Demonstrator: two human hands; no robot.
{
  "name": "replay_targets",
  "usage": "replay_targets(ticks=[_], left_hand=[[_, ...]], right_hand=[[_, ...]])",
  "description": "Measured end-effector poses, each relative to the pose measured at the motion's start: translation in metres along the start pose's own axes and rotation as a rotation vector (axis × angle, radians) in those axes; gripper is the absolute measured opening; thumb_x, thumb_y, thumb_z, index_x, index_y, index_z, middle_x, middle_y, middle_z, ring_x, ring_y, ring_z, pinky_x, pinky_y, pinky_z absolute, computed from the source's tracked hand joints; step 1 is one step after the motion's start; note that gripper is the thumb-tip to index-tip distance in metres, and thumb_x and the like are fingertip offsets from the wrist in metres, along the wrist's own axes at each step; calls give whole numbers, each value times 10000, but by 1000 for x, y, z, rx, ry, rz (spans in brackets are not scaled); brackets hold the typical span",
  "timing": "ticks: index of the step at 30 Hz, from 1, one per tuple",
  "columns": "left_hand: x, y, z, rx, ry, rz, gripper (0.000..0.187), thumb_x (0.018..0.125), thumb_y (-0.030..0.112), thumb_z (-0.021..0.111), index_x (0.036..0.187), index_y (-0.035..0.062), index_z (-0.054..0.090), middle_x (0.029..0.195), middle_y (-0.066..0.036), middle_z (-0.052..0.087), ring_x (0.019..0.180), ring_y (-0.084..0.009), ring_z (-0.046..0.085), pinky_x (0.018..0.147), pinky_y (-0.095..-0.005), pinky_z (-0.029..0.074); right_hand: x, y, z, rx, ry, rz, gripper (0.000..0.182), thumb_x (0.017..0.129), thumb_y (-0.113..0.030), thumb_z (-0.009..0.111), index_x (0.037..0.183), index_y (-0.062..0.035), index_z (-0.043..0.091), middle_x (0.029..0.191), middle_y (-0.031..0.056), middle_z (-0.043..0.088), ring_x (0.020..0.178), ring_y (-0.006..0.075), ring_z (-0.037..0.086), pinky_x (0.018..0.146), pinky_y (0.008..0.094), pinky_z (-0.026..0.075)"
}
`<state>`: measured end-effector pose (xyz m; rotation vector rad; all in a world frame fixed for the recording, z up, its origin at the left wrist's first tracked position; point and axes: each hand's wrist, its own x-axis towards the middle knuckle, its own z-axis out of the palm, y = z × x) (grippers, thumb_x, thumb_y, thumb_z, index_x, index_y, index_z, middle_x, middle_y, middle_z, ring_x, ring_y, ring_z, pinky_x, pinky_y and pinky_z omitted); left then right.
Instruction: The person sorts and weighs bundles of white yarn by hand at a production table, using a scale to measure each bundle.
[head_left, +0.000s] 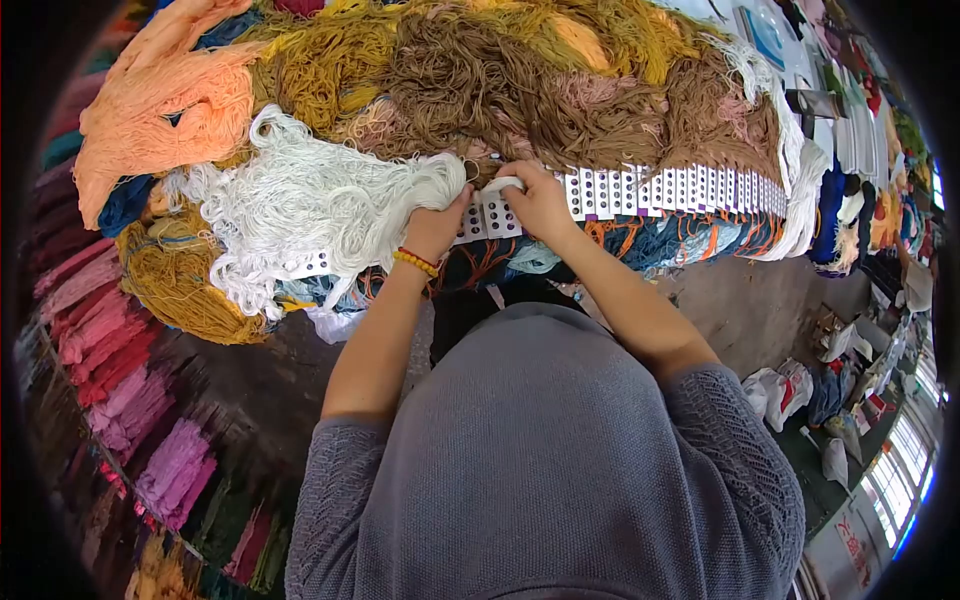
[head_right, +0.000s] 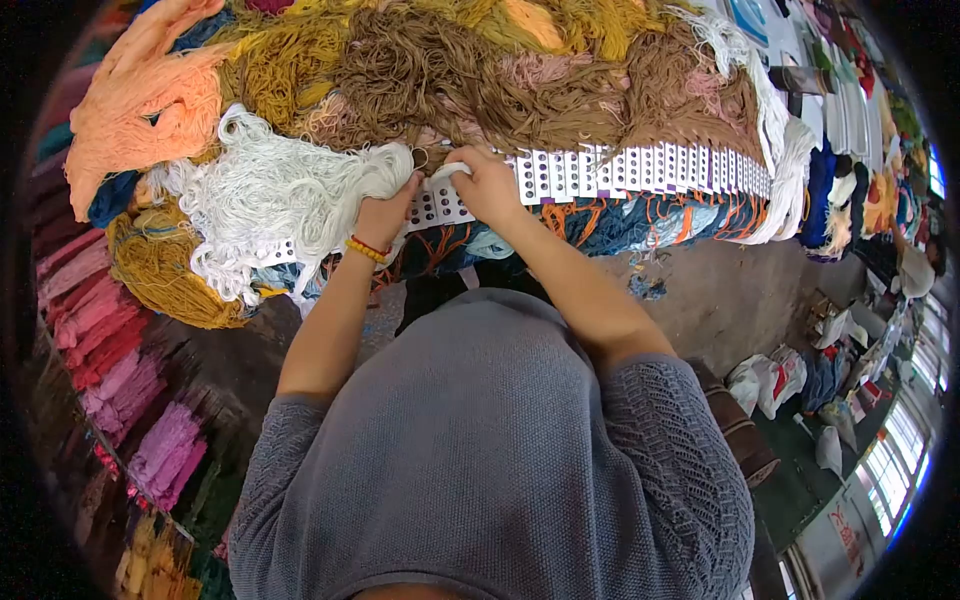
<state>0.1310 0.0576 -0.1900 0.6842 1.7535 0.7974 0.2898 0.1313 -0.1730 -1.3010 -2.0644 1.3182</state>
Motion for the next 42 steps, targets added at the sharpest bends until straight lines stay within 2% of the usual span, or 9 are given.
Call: replay_targets(ticks=[4,10,12,18,22,24,27,34,42], left_hand=[[6,-17,-1,74,-17,285,273,813,274,566,946,37,597,585,-1,532,463,-68,455,439,-239,389],[8,-24,-3,624,112,660,395,824,314,522,1092,24,531,1030,-135,573,975,-255,527,862,-334,386],[4,-19,-9,712,3,529,427,824,319,502,1144,36,495,1212,-165,458,1167,-296,372,984,-348,265],[-9,-29,-74,987,6,220,395,794,259,486,1128,48,507,1126,-147,524,1050,-309,476,927,-357,347],[-14,-16,-130,433,159,470,287,775,247,531,965,43,600,933,-147,602,899,-277,559,802,-350,419],[-19,11,-145,428,122,150,308,788,304,525,908,34,613,822,-122,611,726,-198,570,680,-322,441],[-13,40,-220,517,274,-220,372,816,384,473,882,54,632,656,-55,582,571,-158,507,566,-309,418],[-69,119,-462,37,527,73,187,749,168,527,847,39,621,820,-48,599,747,-159,555,715,-285,440],[-340,201,-704,-437,983,194,313,728,152,550,1010,18,545,938,-100,573,871,-228,545,757,-364,450]], right_hand=[[5,9,0,51,-25,28,148,740,-69,548,883,-47,580,714,65,560,606,136,533,578,282,422],[7,10,-6,131,-168,270,135,700,-165,584,750,-45,549,677,118,568,625,258,559,571,349,430],[2,19,2,-103,-8,-28,167,698,-171,594,769,-40,519,715,134,567,656,286,561,559,375,424],[-3,25,14,-371,-165,-67,267,713,-244,567,932,-123,471,786,100,569,684,271,572,575,382,457],[-4,17,12,-452,-178,-93,290,719,-280,561,935,-112,465,860,86,567,714,258,578,586,382,468],[-5,16,11,-453,-199,-69,300,726,-288,559,944,-109,457,887,84,562,739,259,576,602,385,472],[-6,10,4,-462,-223,-54,299,731,-279,562,951,-112,447,893,81,558,766,264,573,629,383,472],[1,10,-7,-255,-329,5,272,741,-248,551,946,-90,469,813,130,584,744,300,568,634,404,448],[-7,-2,-19,-120,-359,-27,192,746,-248,540,849,-87,527,779,133,603,740,317,573,661,397,448]])
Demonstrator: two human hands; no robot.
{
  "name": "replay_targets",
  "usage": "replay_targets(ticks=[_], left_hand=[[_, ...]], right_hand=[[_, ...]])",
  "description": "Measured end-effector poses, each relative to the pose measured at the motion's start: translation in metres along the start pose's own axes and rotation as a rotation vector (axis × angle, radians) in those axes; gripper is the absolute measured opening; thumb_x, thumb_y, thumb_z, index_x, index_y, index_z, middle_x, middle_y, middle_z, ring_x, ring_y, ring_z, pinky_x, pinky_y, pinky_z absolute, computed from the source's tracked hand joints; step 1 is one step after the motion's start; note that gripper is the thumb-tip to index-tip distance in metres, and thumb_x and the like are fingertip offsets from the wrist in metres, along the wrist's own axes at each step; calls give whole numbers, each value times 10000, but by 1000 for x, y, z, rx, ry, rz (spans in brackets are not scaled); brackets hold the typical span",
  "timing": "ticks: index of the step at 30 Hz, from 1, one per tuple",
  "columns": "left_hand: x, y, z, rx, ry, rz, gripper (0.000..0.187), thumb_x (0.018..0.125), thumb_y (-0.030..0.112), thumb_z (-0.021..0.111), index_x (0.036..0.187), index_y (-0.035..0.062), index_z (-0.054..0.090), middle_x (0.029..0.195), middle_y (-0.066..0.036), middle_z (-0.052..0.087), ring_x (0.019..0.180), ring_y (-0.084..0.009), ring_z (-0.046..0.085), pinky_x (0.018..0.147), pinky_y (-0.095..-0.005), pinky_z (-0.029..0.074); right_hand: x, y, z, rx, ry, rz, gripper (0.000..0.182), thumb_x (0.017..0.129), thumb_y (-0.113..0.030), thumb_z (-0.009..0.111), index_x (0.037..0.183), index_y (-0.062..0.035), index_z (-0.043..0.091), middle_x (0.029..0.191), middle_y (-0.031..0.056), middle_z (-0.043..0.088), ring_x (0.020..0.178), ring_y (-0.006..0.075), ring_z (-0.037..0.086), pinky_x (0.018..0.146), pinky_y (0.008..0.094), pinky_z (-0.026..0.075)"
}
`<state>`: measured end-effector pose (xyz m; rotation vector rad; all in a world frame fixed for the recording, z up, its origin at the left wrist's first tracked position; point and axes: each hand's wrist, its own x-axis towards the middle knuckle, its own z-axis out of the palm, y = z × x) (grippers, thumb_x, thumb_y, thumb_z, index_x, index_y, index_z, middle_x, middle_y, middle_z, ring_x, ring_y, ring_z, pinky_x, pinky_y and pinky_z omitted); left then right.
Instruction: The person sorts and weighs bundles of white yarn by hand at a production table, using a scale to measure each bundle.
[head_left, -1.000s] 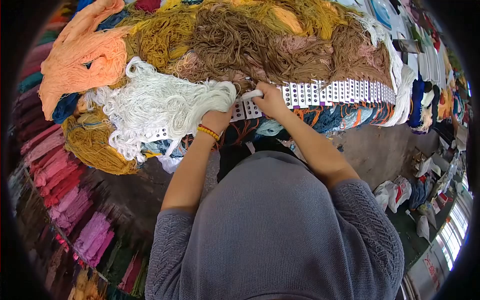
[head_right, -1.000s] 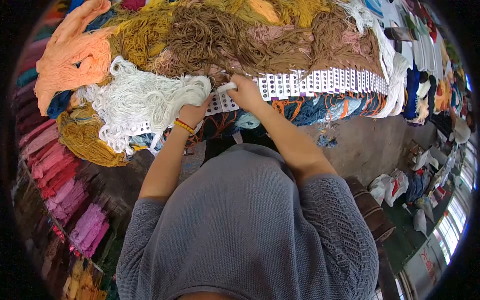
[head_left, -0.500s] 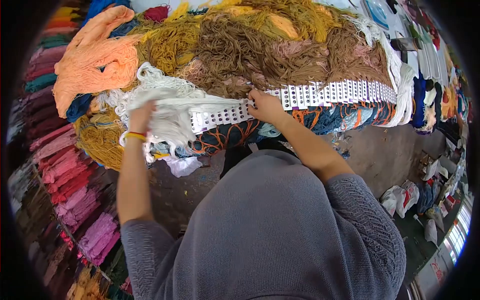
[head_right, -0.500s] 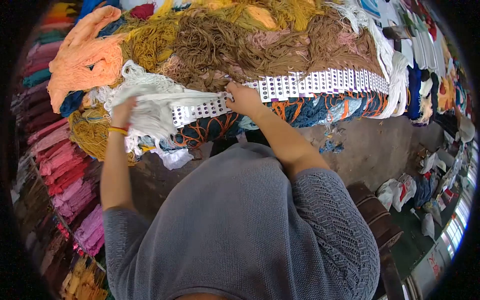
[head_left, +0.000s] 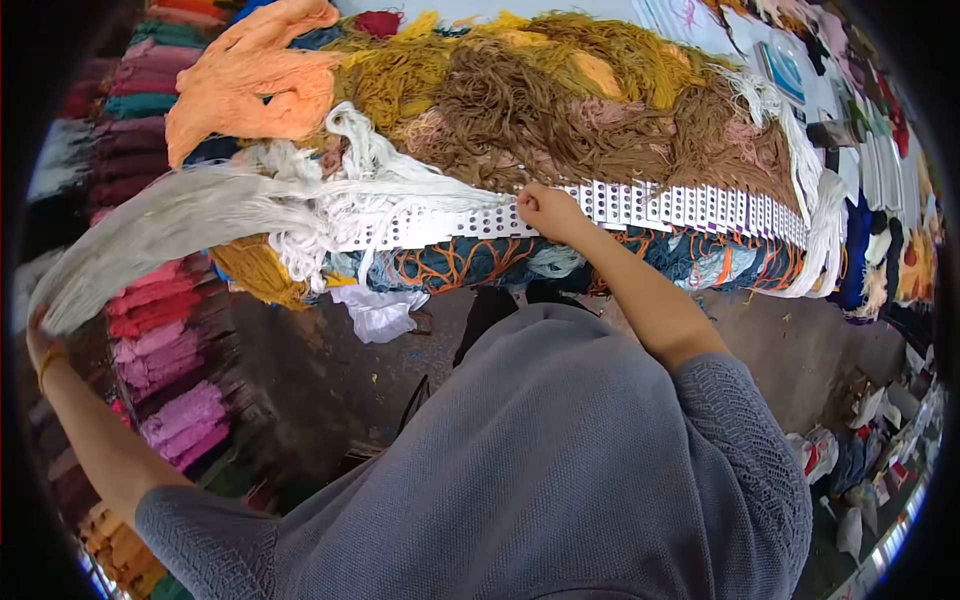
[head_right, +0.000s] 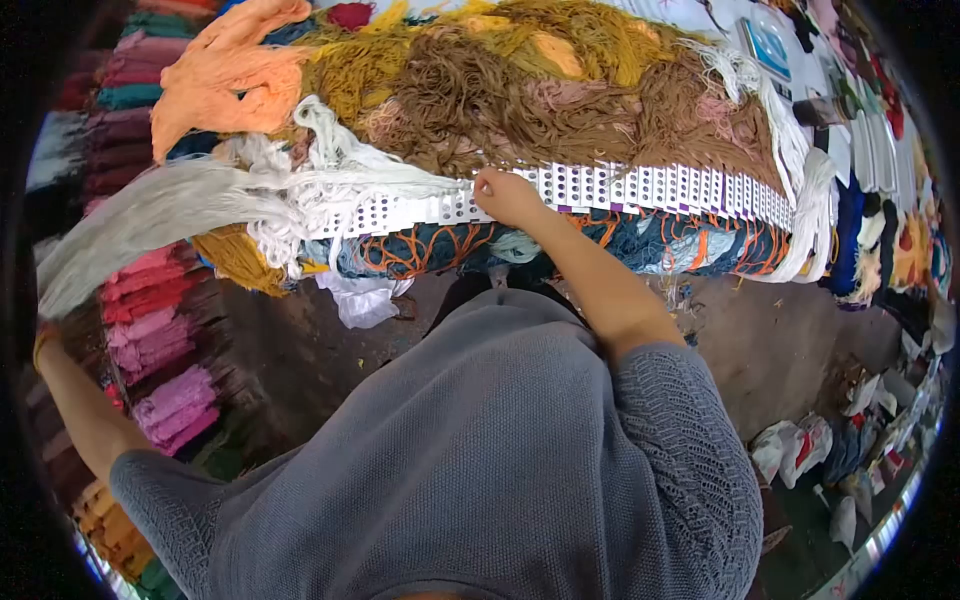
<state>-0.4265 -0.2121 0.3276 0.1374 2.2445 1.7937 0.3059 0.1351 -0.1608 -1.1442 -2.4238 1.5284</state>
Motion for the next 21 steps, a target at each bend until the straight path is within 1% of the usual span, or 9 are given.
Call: replay_targets(ticks=[1,4,6,9,11,12,13,18,21], left_hand=[[1,21,-41,-64,61,61,318,743,134,538,1035,9,535,979,-110,565,913,-234,532,799,-368,431],[-21,37,-116,-276,101,242,335,790,81,502,1109,-19,504,1103,-141,542,1040,-251,496,928,-379,374],[-98,16,-55,-428,-108,123,304,818,60,476,1109,-28,485,1085,-138,532,1019,-240,486,939,-379,343],[-199,-35,39,-651,-914,153,379,849,67,445,1206,-42,382,1038,-130,512,969,-226,458,898,-370,335],[-299,-50,111,-777,-629,158,431,856,62,435,1252,-56,313,948,-113,488,886,-214,457,856,-349,359],[-322,-56,122,-971,-963,-25,441,853,48,426,1253,-79,289,952,-114,478,868,-188,462,818,-319,372],[-338,-69,140,-959,-1202,62,438,849,21,396,1251,-100,271,942,-109,469,835,-159,460,773,-291,373],[-425,-172,214,-995,-1118,-200,510,756,17,448,1239,-65,304,1039,-136,478,993,-223,471,884,-362,395],[-467,-229,248,-932,-1124,-305,642,646,67,461,1263,-20,306,1194,-178,426,1089,-289,444,941,-401,356]], right_hand=[[-1,7,7,-33,77,-28,206,762,-245,563,847,-57,543,665,56,570,614,211,560,563,315,436],[-16,1,7,-8,78,-47,218,776,-260,554,847,-53,546,667,60,567,611,214,556,566,321,439],[-27,-5,10,-78,79,-22,216,783,-263,548,844,-56,539,680,63,569,622,217,557,578,321,441],[-47,-19,13,-59,81,-53,198,800,-245,531,852,-54,535,699,64,570,641,212,556,596,319,441],[-60,-28,18,8,136,-63,207,779,-253,536,857,-62,558,702,94,583,637,242,564,585,330,438],[-67,-37,20,15,150,-58,208,775,-253,548,854,-60,560,699,94,579,625,229,559,583,319,436],[-75,-48,21,56,163,-84,212,775,-251,556,849,-53,564,683,89,572,612,204,551,577,309,431],[-106,-143,30,350,361,-389,142,786,-157,571,856,-34,564,668,29,543,574,96,497,526,234,405],[-156,-215,22,458,221,-379,125,792,-96,563,910,-53,552,759,-31,487,603,22,424,530,168,356]])
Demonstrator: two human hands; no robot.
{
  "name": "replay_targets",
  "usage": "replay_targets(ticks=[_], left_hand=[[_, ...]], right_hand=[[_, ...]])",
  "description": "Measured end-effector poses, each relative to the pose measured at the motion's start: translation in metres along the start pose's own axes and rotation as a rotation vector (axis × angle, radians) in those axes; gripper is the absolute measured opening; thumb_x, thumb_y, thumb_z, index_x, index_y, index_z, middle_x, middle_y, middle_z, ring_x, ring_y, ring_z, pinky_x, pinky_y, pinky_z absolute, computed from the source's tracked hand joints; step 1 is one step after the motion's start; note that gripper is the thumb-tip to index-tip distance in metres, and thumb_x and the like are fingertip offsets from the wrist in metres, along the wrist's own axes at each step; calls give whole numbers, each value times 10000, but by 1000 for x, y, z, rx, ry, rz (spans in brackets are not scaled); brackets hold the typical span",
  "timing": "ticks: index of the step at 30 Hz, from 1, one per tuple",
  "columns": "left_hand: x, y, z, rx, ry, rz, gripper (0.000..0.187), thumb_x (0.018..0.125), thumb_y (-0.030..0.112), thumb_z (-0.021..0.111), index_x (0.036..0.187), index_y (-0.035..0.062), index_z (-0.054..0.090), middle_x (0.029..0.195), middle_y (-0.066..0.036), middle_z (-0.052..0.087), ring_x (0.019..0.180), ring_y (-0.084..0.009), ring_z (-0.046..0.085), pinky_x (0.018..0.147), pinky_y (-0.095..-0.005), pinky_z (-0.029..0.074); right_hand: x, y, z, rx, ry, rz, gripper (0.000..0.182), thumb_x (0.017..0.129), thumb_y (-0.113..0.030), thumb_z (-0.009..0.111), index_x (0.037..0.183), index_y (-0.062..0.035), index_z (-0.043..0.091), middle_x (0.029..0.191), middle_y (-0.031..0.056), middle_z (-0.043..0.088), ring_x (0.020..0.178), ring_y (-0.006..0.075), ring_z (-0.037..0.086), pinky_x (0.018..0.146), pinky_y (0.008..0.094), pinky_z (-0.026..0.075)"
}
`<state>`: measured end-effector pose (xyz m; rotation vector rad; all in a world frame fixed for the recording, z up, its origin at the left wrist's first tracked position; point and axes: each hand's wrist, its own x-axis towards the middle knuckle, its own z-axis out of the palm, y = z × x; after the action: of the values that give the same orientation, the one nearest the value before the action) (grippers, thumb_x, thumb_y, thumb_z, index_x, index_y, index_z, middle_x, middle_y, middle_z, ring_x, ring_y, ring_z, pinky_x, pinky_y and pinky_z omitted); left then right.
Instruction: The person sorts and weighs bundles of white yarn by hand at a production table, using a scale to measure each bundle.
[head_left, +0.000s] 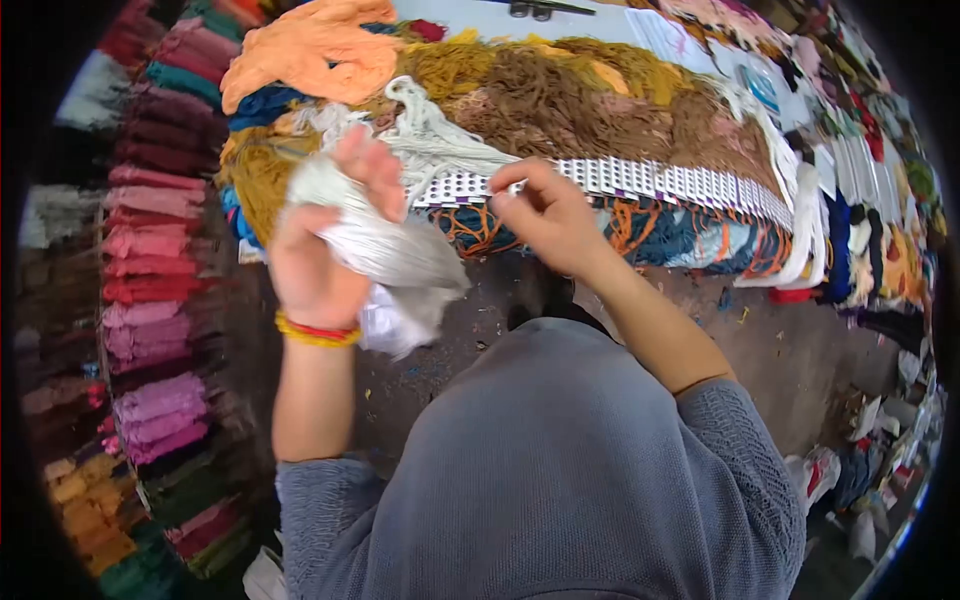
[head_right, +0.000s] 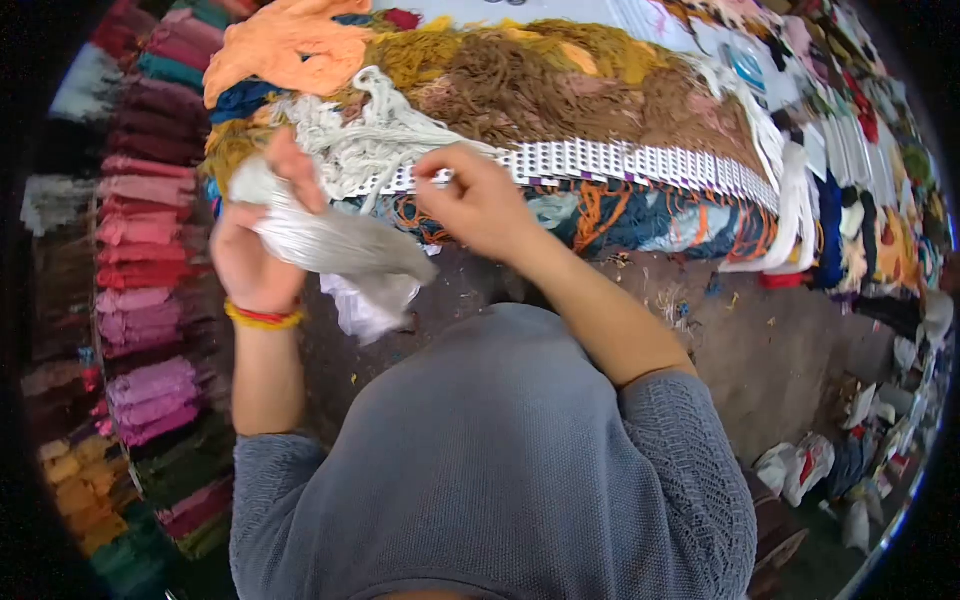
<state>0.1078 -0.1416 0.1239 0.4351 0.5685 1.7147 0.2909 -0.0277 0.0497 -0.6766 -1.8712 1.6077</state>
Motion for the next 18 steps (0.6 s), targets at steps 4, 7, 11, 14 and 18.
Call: replay_targets(ticks=[4,7,11,14,18], left_hand=[[-2,-55,16,43,-62,-53,705,645,50,454,1307,-11,217,1287,-222,330,1227,-317,301,1017,-396,251],[6,-80,29,137,-176,-21,713,663,42,462,1322,2,192,1324,-218,286,1246,-318,268,1035,-391,198],[25,-112,63,360,-249,-37,726,679,65,476,1335,20,169,1341,-200,264,1245,-313,274,1031,-366,200],[52,-137,66,548,-177,-12,558,841,134,473,1315,19,201,1286,-170,363,1220,-274,318,1012,-376,235],[47,-240,51,76,-543,-566,779,757,678,318,1251,78,374,1179,-93,487,1086,-212,464,882,-399,383]], right_hand=[[-30,-22,1,-241,34,-284,343,667,-248,654,937,-70,542,847,65,539,695,181,530,606,289,416],[-46,-6,-11,-407,48,-354,560,611,-317,689,1055,-60,465,996,118,516,935,296,471,819,376,357],[-73,-2,-30,-247,-36,-194,546,698,-309,663,1094,-8,439,971,186,538,892,356,502,788,402,392],[-91,-20,-69,266,-53,238,339,850,-309,508,962,11,510,669,75,543,527,182,518,505,278,425],[-117,-20,-149,1035,-11,358,361,888,-377,419,815,-35,509,493,-19,397,365,74,333,363,230,283]])
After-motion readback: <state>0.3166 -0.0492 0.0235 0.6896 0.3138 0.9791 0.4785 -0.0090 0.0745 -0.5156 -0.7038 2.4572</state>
